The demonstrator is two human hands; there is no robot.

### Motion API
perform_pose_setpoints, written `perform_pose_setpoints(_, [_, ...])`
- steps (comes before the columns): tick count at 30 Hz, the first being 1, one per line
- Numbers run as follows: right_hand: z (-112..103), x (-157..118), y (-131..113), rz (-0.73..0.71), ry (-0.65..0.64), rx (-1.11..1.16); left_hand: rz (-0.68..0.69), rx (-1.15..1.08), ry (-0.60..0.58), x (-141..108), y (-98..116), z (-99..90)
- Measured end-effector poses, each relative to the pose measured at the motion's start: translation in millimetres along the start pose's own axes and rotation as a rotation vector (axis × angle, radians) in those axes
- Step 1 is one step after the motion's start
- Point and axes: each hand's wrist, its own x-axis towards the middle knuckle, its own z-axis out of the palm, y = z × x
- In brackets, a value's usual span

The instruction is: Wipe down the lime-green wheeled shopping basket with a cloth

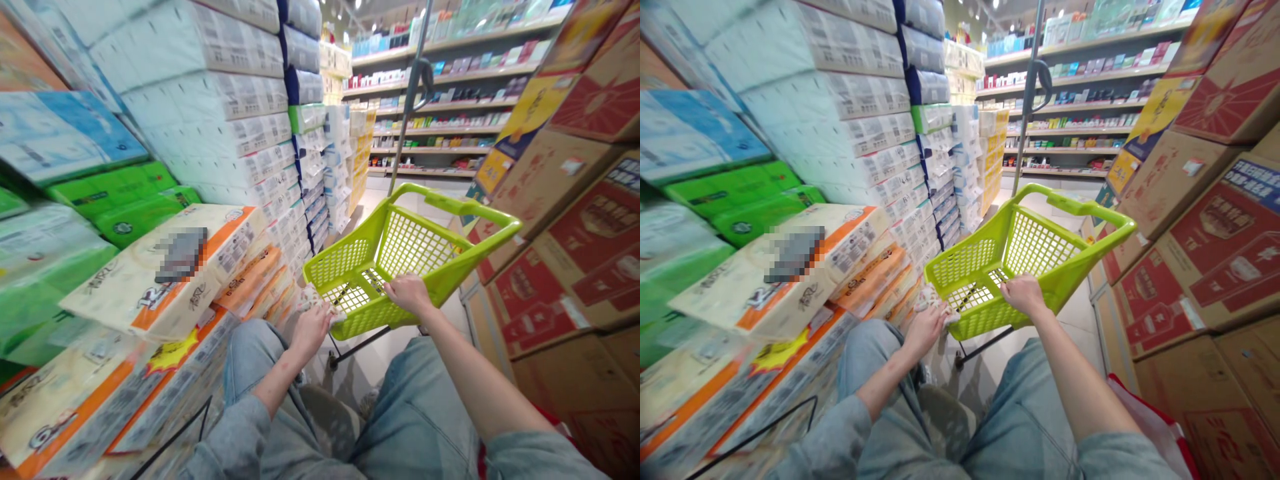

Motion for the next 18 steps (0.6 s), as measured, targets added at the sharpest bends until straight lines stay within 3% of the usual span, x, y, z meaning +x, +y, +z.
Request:
perform_pose_setpoints(5, [0.2, 0.5, -0.7, -0.054, 0.021, 0.035, 0.102, 0.100, 0.163, 23.8, -28.2, -13.8])
perform_pose_setpoints(10, [0.7, 2.3, -6.5, -0.039, 0.019, 0.029, 0.121, -0.085, 0.201, 37.7, -47.0, 3.6])
perform_pose_setpoints(14, [1.6, 3.9, -7.4, 0.004, -0.004, 0.002, 0.189, -0.226, 0.232, 20.0, -33.7, 19.4])
perform_pose_setpoints(18, [0.4, 5.0, -12.6, 0.080, -0.008, -0.041, 0.263, -0.249, 0.247, 0.8, -13.6, 19.9])
